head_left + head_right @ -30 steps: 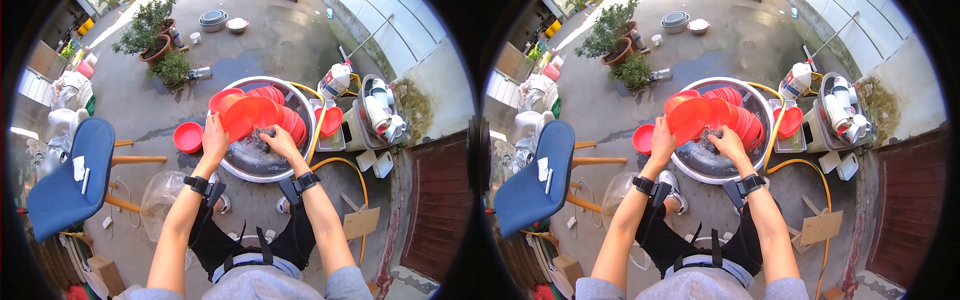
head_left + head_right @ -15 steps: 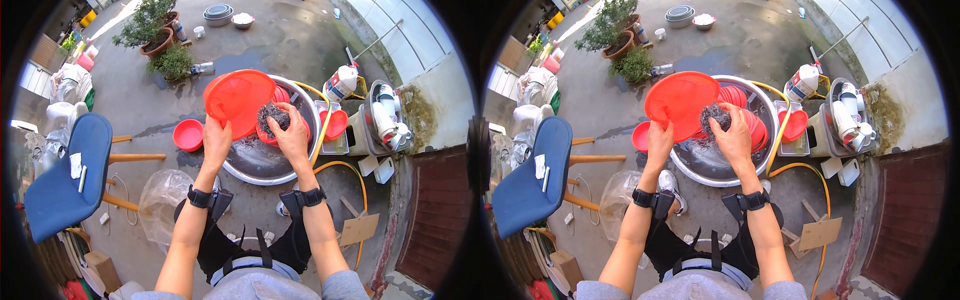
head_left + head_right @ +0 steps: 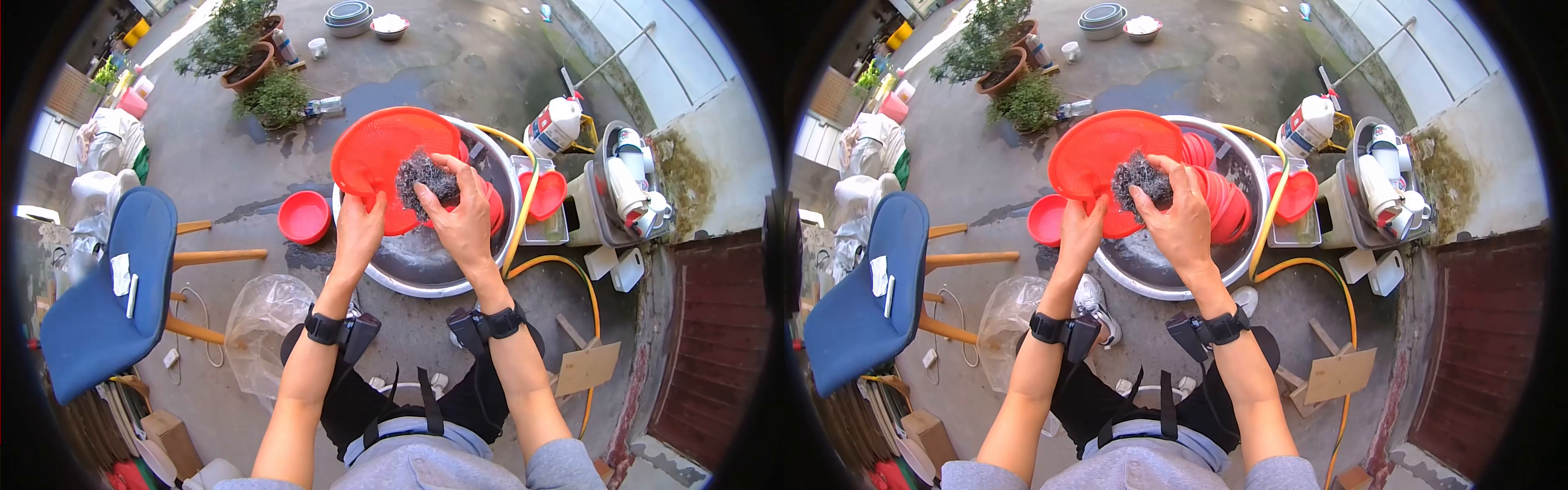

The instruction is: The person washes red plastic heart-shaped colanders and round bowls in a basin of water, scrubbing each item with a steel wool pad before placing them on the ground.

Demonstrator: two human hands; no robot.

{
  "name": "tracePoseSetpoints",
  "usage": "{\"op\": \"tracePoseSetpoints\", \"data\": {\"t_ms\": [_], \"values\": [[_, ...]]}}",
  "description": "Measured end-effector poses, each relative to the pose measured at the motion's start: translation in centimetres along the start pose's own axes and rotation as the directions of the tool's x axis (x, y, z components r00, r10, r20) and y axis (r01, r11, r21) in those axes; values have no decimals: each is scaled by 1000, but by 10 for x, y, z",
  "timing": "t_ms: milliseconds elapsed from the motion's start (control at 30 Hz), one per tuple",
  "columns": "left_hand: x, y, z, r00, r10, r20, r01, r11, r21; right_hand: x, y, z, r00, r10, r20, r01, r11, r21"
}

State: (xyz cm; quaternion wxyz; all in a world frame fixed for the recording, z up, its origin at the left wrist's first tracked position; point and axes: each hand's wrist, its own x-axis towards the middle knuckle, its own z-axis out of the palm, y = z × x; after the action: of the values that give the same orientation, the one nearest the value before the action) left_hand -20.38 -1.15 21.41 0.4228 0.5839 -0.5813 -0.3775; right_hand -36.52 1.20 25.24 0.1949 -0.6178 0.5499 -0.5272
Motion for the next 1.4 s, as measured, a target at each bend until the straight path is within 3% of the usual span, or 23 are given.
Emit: {"op": "tracePoseSetpoints", "data": {"t_ms": [67, 133, 233, 367, 467, 533, 700, 767, 867, 933, 1033, 1067, 1133, 1200, 1233, 1300, 1333, 1400], "values": [[-3, 1, 5, 996, -65, 54, 67, 997, -25, 2, 0, 2, 994, -16, -105, 12, 999, -38], [-7, 4, 11, 994, 16, 111, 3, 987, -162, 3, -1, 0, 992, 21, -123, -34, 994, -103], [-17, 8, 22, 987, 50, 150, -22, 983, -182, 4, 11, 0, 982, 179, -66, -190, 908, -374], [-21, 1, 29, 978, 56, 199, -16, 981, -195, 0, 20, 6, 991, 134, -13, -129, 914, -384], [-19, 0, 28, 977, 52, 205, -20, 987, -158, -2, 18, 9, 997, 68, 41, -53, 957, -286], [-20, -1, 27, 977, 50, 205, -23, 991, -131, -3, 13, 11, 981, -70, 183, 107, 974, -200], [-23, 4, 23, 975, 43, 216, -27, 997, -78, 0, 17, 9, 979, -49, 197, 80, 985, -154], [-22, -3, 27, 974, 78, 212, -59, 994, -91, -2, 21, 8, 999, 9, 44, 10, 915, -402], [-23, 1, 28, 973, 98, 209, -62, 984, -169, 3, 30, 0, 999, -11, -43, -15, 831, -557], [-22, 3, 28, 973, 86, 213, -34, 971, -235, 4, 28, -1, 999, -31, -38, 4, 828, -561], [-16, 1, 29, 983, 87, 163, -39, 960, -277, 1, 25, 6, 982, -153, 112, 189, 843, -504], [-12, 0, 28, 988, 88, 125, -54, 966, -252, -1, 27, 10, 982, -151, 113, 188, 844, -502], [-10, 5, 24, 992, 91, 89, -69, 971, -227, -6, 28, 15, 941, -199, 273, 288, 896, -338], [-11, 10, 21, 999, 22, -35, -25, 998, -66, -7, 24, 15, 947, -157, 279, 249, 909, -335], [-9, 3, 21, 994, 36, -108, -30, 998, 57, -4, 21, 12, 970, -142, 197, 199, 930, -308], [-2, -1, 16, 989, 14, -145, -9, 999, 39, 3, 15, 4, 992, -116, 53, 127, 946, -298], [2, -1, 13, 983, -6, -185, 10, 1000, 22, 6, 16, -1, 991, -118, 58, 130, 946, -298], [8, -1, 5, 980, -16, -197, 14, 1000, -13, 11, 21, -12, 990, -55, -133, 22, 970, -240]]}}
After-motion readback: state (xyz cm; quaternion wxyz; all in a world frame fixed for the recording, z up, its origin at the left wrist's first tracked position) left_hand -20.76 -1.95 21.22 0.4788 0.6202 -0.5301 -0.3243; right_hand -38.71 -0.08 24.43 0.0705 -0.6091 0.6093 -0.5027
